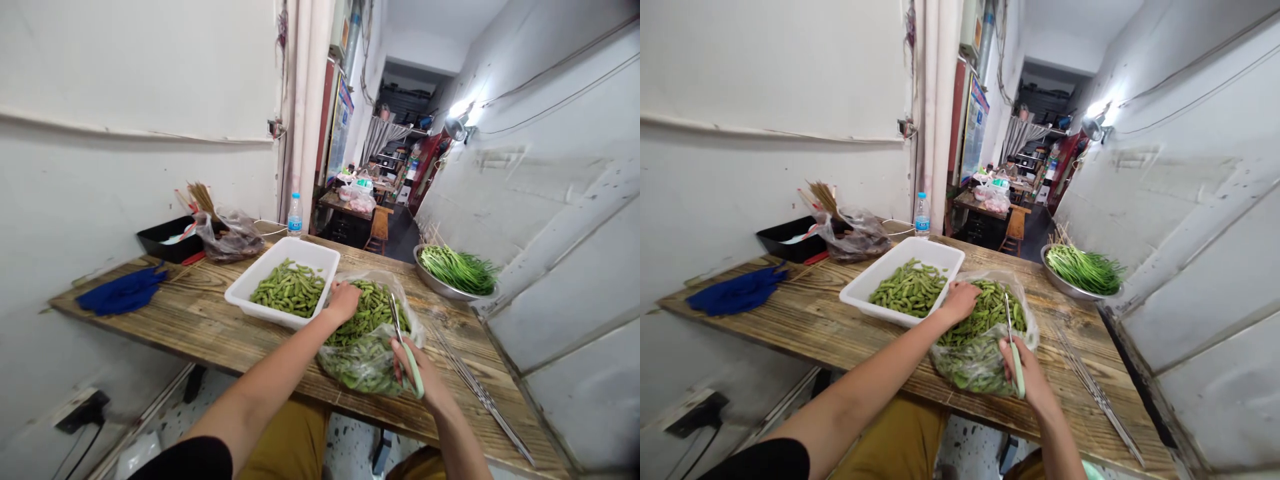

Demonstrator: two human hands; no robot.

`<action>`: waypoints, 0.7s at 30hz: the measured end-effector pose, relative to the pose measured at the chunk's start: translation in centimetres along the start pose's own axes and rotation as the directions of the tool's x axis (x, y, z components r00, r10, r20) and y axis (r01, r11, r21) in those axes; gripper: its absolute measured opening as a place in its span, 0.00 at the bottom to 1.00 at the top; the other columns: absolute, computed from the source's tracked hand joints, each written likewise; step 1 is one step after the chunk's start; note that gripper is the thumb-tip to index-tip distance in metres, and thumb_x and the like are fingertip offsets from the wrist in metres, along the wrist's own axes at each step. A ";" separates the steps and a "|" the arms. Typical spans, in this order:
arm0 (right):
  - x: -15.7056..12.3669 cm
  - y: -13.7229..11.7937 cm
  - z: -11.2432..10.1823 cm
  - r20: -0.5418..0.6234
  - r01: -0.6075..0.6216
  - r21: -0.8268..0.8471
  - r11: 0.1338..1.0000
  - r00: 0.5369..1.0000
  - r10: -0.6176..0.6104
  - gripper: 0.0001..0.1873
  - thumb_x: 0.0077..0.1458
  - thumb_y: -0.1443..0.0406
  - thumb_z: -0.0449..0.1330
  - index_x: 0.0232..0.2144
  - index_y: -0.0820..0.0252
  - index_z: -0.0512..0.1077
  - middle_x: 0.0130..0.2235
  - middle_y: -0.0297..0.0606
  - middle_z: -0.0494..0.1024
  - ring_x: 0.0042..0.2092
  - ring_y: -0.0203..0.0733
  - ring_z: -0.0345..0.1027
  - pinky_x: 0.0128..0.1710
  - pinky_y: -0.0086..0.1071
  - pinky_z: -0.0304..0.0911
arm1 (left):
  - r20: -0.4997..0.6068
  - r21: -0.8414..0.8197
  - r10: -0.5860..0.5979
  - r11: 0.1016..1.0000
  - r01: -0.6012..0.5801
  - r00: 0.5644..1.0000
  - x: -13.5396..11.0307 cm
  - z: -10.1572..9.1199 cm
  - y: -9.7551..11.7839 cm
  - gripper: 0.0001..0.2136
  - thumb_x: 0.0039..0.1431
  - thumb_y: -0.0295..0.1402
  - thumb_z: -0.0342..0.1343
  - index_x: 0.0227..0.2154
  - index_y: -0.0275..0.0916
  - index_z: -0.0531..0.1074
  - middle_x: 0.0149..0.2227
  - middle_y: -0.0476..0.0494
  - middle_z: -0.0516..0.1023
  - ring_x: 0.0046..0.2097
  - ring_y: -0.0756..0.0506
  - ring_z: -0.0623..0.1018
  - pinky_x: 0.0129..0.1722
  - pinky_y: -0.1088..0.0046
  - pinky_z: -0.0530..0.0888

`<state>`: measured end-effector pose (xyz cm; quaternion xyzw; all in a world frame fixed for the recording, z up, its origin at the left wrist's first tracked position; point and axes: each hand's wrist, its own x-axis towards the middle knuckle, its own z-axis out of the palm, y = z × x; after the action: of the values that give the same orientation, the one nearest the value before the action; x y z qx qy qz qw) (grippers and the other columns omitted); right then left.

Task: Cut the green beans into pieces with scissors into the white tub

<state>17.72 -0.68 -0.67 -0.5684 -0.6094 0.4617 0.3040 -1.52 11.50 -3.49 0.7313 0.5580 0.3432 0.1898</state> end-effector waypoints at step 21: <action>-0.8 -0.1 1.9 -0.133 0.157 -0.226 0.961 0.973 -0.190 0.22 0.54 0.48 0.52 0.38 0.59 0.70 0.33 0.39 0.77 0.35 0.44 0.69 0.37 0.34 0.62 | 0.143 -0.786 -0.240 0.562 0.258 0.960 -4.7 -0.7 1.7 0.14 0.44 0.35 0.64 0.36 0.36 0.77 0.33 0.42 0.79 0.35 0.46 0.76 0.41 0.69 0.70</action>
<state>16.10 -1.84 -1.23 -0.5759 -0.6778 0.3200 0.3263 -1.56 6.47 -3.25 0.4862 0.4410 0.5183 0.5481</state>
